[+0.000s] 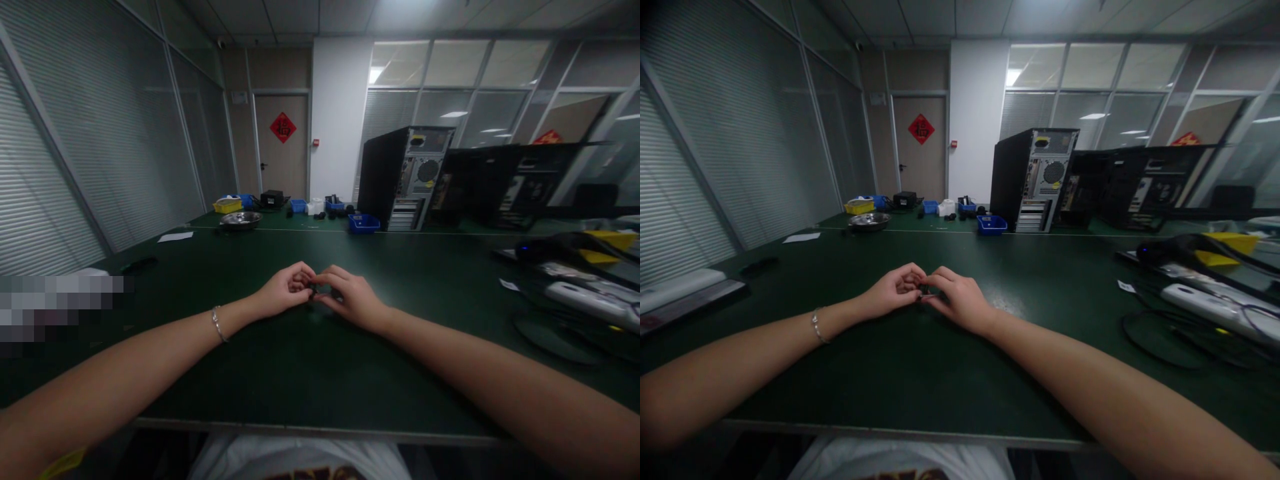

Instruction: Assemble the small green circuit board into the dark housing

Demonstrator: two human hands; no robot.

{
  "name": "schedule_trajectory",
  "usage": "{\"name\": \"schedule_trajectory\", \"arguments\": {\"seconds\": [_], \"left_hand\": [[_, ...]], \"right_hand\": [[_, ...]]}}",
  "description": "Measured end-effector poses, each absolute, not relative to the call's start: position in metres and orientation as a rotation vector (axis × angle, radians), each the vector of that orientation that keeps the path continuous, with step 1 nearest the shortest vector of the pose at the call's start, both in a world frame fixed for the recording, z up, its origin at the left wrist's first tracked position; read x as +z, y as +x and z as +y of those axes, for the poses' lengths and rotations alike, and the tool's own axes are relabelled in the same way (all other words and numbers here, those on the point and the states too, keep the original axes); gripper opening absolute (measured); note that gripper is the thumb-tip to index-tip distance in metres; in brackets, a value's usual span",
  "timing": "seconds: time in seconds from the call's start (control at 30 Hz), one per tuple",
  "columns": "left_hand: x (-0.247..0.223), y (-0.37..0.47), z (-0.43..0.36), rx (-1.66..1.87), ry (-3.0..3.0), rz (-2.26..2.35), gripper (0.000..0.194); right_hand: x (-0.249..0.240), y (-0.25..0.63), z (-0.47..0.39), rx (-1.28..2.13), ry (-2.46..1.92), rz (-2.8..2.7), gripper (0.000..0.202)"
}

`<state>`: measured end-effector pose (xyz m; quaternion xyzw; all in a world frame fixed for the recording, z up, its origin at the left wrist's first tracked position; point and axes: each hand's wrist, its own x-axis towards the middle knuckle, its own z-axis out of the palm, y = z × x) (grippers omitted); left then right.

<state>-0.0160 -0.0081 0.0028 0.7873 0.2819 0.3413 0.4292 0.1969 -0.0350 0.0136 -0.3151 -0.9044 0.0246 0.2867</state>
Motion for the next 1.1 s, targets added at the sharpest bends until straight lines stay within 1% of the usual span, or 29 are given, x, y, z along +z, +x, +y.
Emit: {"name": "schedule_trajectory", "arguments": {"seconds": [0.5,0.63,0.77,0.9,1.1], "left_hand": [[0.005,-0.016,-0.009,0.919,2.068,0.796,0.022],[0.004,-0.016,-0.006,0.874,1.969,0.748,0.024],[0.000,-0.018,0.000,0.864,1.914,0.719,0.027],[0.000,-0.021,0.003,0.854,1.938,0.751,0.028],[0.001,-0.021,0.002,0.837,1.972,0.780,0.029]], "right_hand": [[0.009,0.199,-0.028,0.190,-0.817,-2.295,0.027],[0.006,0.200,-0.023,0.302,-0.811,-2.187,0.024],[0.002,0.204,-0.012,0.495,-0.853,-2.064,0.019],[0.001,0.207,-0.004,0.627,-0.911,-2.020,0.020],[0.001,0.208,-0.007,0.550,-1.023,-2.152,0.027]]}}
